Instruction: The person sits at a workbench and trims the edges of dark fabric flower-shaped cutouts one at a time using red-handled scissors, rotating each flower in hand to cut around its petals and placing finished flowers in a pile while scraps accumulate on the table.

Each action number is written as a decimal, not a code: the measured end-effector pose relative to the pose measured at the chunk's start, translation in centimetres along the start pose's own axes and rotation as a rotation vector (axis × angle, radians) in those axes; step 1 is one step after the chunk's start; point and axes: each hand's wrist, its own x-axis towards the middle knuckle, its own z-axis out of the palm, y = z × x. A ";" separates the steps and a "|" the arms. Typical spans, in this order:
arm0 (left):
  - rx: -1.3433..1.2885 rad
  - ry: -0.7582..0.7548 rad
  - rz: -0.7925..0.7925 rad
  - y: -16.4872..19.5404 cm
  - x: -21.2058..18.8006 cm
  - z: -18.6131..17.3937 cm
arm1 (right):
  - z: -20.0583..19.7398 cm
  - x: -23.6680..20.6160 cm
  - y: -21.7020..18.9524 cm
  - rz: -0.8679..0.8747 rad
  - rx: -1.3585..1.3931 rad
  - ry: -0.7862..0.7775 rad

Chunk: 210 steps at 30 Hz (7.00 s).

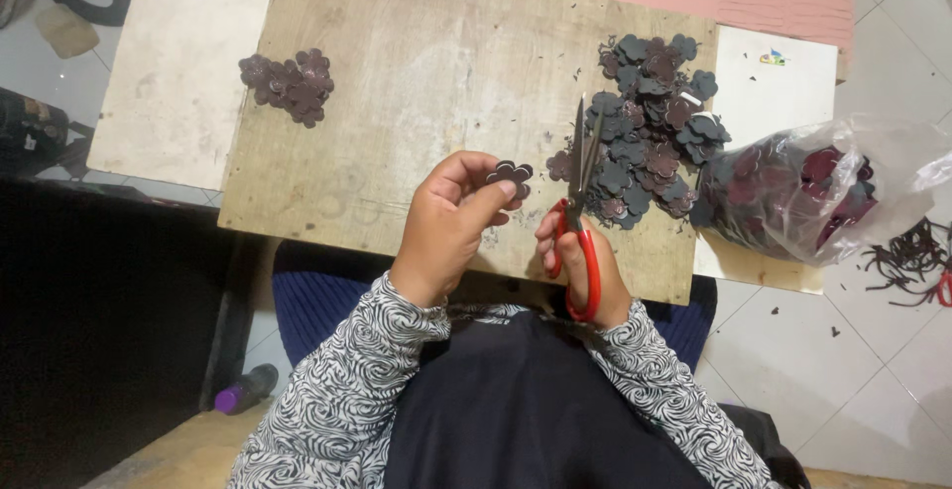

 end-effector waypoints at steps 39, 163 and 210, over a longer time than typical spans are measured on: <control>-0.512 -0.237 -0.362 -7.8 7.4 -10.0 | -4.0 2.8 6.2 0.089 0.647 -0.091; -0.300 -0.378 -0.031 3.6 3.0 0.2 | -5.7 5.0 6.3 0.502 1.058 -0.266; -0.112 -0.121 0.229 3.9 -2.7 0.9 | 3.3 2.2 -12.5 -0.237 0.082 0.137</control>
